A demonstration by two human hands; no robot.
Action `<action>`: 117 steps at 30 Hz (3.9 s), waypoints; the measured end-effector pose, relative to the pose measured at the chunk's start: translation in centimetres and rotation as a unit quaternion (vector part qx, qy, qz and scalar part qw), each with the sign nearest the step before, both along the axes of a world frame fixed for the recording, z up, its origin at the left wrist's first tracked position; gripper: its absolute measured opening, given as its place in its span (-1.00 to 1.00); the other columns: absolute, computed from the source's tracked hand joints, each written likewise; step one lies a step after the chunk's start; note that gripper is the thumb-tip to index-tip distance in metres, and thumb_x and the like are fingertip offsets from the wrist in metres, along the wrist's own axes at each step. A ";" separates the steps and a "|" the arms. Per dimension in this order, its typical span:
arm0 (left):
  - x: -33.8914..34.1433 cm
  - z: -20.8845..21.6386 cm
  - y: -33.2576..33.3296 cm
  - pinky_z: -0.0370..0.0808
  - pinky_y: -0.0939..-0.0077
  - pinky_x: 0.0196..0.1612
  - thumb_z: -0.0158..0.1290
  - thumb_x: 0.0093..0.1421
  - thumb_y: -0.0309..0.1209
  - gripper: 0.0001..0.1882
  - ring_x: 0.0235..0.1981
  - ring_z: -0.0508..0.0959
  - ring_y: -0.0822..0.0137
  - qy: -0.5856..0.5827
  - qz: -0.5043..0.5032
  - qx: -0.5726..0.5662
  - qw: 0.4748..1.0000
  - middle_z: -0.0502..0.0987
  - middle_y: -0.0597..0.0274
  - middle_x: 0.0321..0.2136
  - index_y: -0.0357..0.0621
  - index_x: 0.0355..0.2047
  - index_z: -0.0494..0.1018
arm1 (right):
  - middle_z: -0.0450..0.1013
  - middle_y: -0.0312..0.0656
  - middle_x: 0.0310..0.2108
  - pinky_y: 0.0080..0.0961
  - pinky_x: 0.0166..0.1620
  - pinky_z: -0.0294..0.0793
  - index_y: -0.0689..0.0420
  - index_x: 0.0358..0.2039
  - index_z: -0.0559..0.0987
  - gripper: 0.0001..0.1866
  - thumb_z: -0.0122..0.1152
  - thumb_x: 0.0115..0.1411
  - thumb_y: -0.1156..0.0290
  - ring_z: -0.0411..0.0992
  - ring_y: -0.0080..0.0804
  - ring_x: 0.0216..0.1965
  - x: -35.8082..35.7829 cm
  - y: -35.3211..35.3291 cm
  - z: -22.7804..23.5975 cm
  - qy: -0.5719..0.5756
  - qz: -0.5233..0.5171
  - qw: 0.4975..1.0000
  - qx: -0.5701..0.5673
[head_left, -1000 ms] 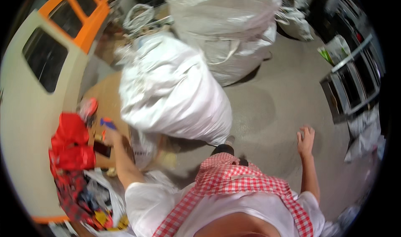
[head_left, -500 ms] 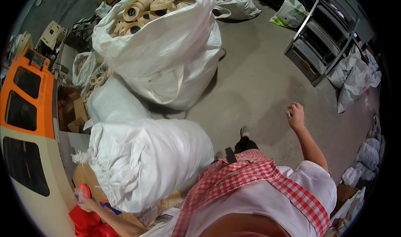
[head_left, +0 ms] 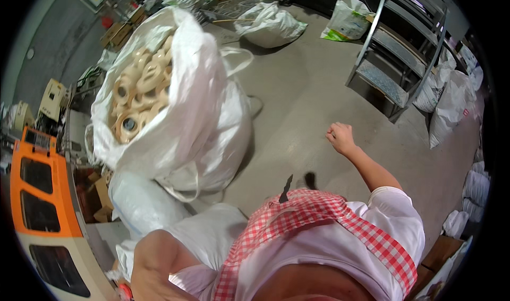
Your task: The person organizes beige tape rolls, packs them into a cardboard box containing packing material, and prepares the box by folding its flaps.
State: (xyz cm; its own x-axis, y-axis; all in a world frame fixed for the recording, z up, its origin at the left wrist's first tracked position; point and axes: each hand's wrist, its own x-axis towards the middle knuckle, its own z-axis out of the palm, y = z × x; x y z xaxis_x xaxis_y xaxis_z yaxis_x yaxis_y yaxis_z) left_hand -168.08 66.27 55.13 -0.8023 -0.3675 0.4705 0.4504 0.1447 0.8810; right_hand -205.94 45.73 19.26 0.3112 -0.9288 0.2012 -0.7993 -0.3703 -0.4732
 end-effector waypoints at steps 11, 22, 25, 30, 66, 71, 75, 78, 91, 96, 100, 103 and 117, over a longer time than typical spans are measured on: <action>-4.4 0.7 -30.1 0.36 0.36 -0.12 -0.14 0.17 -0.42 -0.78 -0.24 0.50 0.15 -0.037 -0.199 0.011 0.979 0.48 -0.07 -0.26 -0.31 -0.28 0.41 | 0.42 -0.14 -0.46 -0.28 -0.24 0.30 0.11 -0.52 0.44 -0.82 0.23 -0.05 0.33 0.40 -0.21 -0.38 -1.1 -21.6 -5.4 -0.011 -0.078 0.990 0.116; 1.0 2.6 -57.1 0.43 0.34 -0.24 -0.12 0.14 -0.45 -0.79 -0.32 0.52 0.10 -0.031 -0.239 0.008 0.971 0.49 -0.10 -0.33 -0.32 -0.29 0.40 | 0.42 -0.15 -0.59 -0.44 -0.38 0.38 0.19 -0.56 0.42 -0.81 0.25 -0.08 0.39 0.39 -0.36 -0.52 -3.5 -45.2 -9.2 -0.101 -0.293 0.926 0.218; 2.9 2.3 -63.7 0.45 0.34 -0.28 -0.11 0.13 -0.46 -0.80 -0.34 0.52 0.09 -0.035 -0.219 0.019 0.975 0.49 -0.11 -0.35 -0.33 -0.29 0.40 | 0.41 -0.19 -0.61 -0.48 -0.39 0.37 0.20 -0.55 0.41 -0.81 0.23 -0.06 0.41 0.36 -0.45 -0.53 -2.5 -52.2 -10.8 -0.105 -0.266 0.938 0.195; 6.6 1.5 -74.1 0.48 0.33 -0.33 -0.10 0.11 -0.47 -0.80 -0.38 0.53 0.06 -0.047 -0.153 0.023 0.987 0.49 -0.12 -0.39 -0.34 -0.29 0.40 | 0.38 -0.22 -0.62 -0.51 -0.41 0.36 0.20 -0.55 0.39 -0.81 0.23 -0.05 0.42 0.33 -0.47 -0.55 3.1 -69.2 -10.9 -0.075 -0.223 0.946 0.224; 75.7 -6.4 -113.3 0.48 0.06 -0.22 -0.27 0.27 -0.13 -0.54 -0.19 0.50 -0.10 0.090 0.434 -0.352 0.824 0.43 -0.20 -0.17 -0.28 -0.13 0.39 | 0.27 -0.43 -0.60 -0.70 -0.46 0.28 0.13 -0.53 0.35 -0.78 0.25 -0.06 0.60 0.23 -0.69 -0.55 107.6 -127.6 -8.8 -0.052 0.497 0.790 0.355; 88.2 -12.5 -112.8 0.44 0.10 -0.14 -0.01 0.15 -0.06 -0.39 -0.12 0.46 -0.12 0.079 0.685 -0.124 0.713 0.41 -0.25 -0.12 -0.42 -0.04 0.32 | 0.29 -0.38 -0.63 -0.65 -0.48 0.29 0.14 -0.58 0.37 -0.79 0.29 -0.10 0.55 0.24 -0.64 -0.57 125.9 -126.1 -9.2 -0.007 0.631 0.721 0.287; 95.5 -21.3 -111.9 0.34 0.35 0.01 0.08 0.11 -0.10 -0.28 -0.06 0.44 0.20 0.253 0.812 0.188 0.491 0.39 -0.06 -0.04 -0.40 0.10 0.17 | 0.38 -0.16 -0.54 -0.50 -0.38 0.38 0.18 -0.55 0.43 -0.79 0.31 -0.13 0.46 0.37 -0.36 -0.50 139.4 -120.9 -5.1 0.042 0.727 0.646 0.228; 100.7 -31.3 -110.0 0.39 0.38 -0.07 0.08 0.13 -0.20 -0.46 -0.09 0.47 0.23 0.204 0.859 0.400 0.246 0.45 0.01 -0.10 -0.26 0.04 0.31 | 0.36 -0.21 -0.54 -0.57 -0.37 0.41 0.17 -0.54 0.40 -0.78 0.32 -0.12 0.51 0.37 -0.46 -0.49 148.1 -117.0 -4.4 0.000 0.778 0.586 0.227; 118.0 -51.0 -97.1 0.46 0.33 -0.16 0.05 0.01 -0.12 -0.43 -0.23 0.55 0.11 -0.203 0.727 0.650 0.090 0.51 -0.08 -0.19 -0.24 -0.04 0.38 | 0.36 -0.25 -0.57 -0.55 -0.37 0.38 0.18 -0.56 0.40 -0.79 0.31 -0.10 0.48 0.34 -0.50 -0.49 175.9 -104.1 -3.2 0.023 0.775 0.567 0.279; 123.0 -52.8 -94.7 0.45 0.33 -0.15 0.04 0.01 -0.14 -0.45 -0.23 0.54 0.13 -0.144 0.722 0.667 0.115 0.50 -0.07 -0.20 -0.24 -0.05 0.39 | 0.36 -0.23 -0.58 -0.53 -0.39 0.36 0.18 -0.55 0.42 -0.80 0.29 -0.09 0.43 0.34 -0.47 -0.50 186.6 -95.8 -4.3 0.022 0.824 0.505 0.256; 127.1 -53.2 -91.7 0.45 0.34 -0.15 0.04 0.01 -0.16 -0.47 -0.22 0.53 0.14 -0.054 0.741 0.662 0.100 0.50 -0.06 -0.20 -0.24 -0.06 0.39 | 0.35 -0.29 -0.63 -0.60 -0.44 0.35 0.17 -0.55 0.41 -0.79 0.30 -0.09 0.44 0.33 -0.56 -0.56 195.6 -88.8 -4.3 0.035 0.860 0.440 0.257; 129.5 -52.4 -90.0 0.44 0.34 -0.15 0.03 0.01 -0.17 -0.48 -0.22 0.53 0.15 0.013 0.750 0.657 0.078 0.50 -0.05 -0.21 -0.24 -0.07 0.40 | 0.33 -0.33 -0.64 -0.63 -0.47 0.33 0.15 -0.56 0.40 -0.80 0.29 -0.08 0.44 0.31 -0.60 -0.58 201.2 -82.1 -3.6 0.067 0.861 0.405 0.301; 135.6 -53.1 -73.9 0.42 0.35 -0.13 0.01 0.01 -0.24 -0.55 -0.21 0.50 0.18 0.172 0.762 0.624 -0.025 0.50 -0.02 -0.22 -0.24 -0.11 0.41 | 0.33 -0.29 -0.61 -0.61 -0.42 0.33 0.16 -0.56 0.41 -0.80 0.30 -0.10 0.45 0.31 -0.56 -0.54 216.8 -57.7 -2.5 0.014 0.909 0.327 0.260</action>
State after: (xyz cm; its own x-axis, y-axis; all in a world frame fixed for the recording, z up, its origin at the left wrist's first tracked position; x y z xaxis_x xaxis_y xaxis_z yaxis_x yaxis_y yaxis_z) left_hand -32.51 -7.59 2.05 0.5260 0.3425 -0.7785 0.7683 0.2012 0.6076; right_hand 10.82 -11.94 16.75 0.4388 0.8881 0.1371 0.5098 -0.1204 -0.8518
